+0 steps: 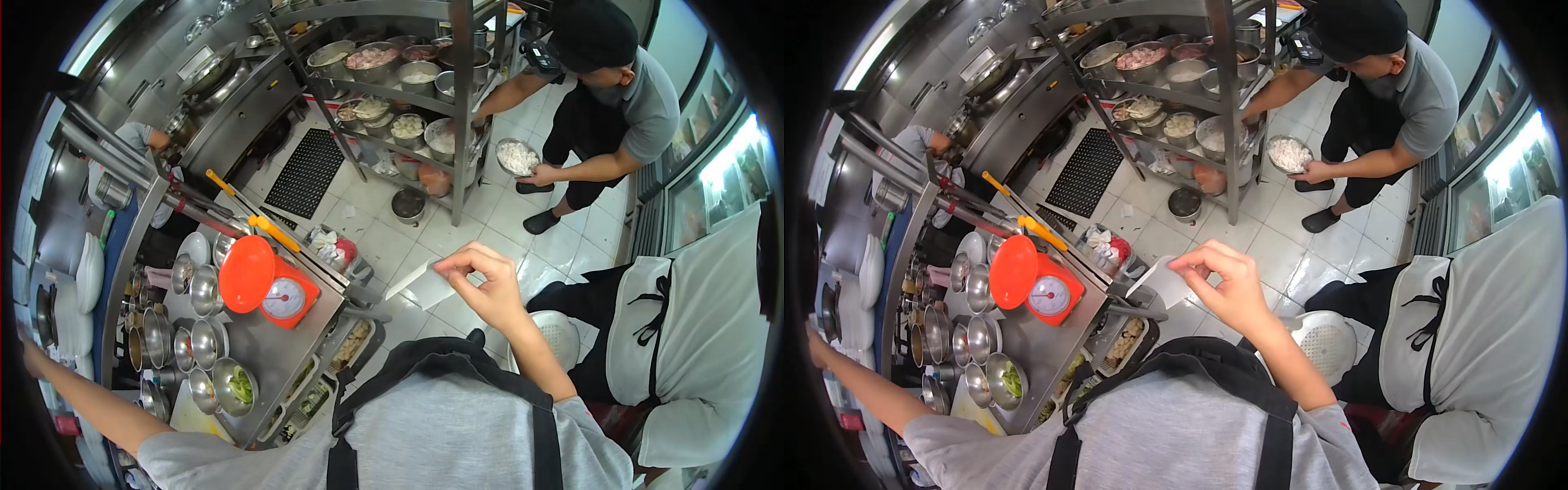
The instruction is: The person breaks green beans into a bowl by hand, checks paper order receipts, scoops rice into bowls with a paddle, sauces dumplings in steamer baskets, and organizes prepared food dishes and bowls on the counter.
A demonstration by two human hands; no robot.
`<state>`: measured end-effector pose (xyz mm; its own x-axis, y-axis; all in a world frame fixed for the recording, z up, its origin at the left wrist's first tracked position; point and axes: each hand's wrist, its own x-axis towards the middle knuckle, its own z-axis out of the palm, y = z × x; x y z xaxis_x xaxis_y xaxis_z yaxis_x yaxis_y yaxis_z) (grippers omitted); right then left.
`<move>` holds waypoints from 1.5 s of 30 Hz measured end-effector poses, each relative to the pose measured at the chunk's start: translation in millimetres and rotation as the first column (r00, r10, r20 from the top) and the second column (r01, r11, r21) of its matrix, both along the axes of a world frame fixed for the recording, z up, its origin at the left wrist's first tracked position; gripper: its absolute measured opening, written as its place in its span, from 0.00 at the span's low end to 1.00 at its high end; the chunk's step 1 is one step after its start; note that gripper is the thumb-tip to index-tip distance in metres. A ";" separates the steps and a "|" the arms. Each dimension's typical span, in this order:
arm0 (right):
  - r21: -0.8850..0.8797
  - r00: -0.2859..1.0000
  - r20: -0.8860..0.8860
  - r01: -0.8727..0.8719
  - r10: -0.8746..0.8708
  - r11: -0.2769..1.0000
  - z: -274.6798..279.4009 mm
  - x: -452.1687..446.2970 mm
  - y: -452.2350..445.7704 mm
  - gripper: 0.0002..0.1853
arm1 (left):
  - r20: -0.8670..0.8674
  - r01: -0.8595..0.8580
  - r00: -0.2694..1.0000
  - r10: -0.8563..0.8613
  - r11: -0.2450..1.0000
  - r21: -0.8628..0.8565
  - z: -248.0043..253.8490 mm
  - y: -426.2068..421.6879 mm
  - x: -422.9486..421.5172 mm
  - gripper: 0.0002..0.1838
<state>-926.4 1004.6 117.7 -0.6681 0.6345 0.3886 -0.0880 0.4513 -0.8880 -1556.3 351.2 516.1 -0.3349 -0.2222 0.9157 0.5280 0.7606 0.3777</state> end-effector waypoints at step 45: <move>-0.057 0.782 -0.193 0.594 -0.592 0.803 15.8 -5.5 552.7 0.10 | 0.461 0.491 -0.865 -0.197 -0.153 0.857 -486.4 1055.4 425.2 0.14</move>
<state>-931.9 1557.3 133.6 -0.0725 0.8778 0.4735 0.0317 0.4765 -0.8786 -1131.2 1406.6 29.7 0.0905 0.9867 -0.1352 -0.1204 0.1456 0.9820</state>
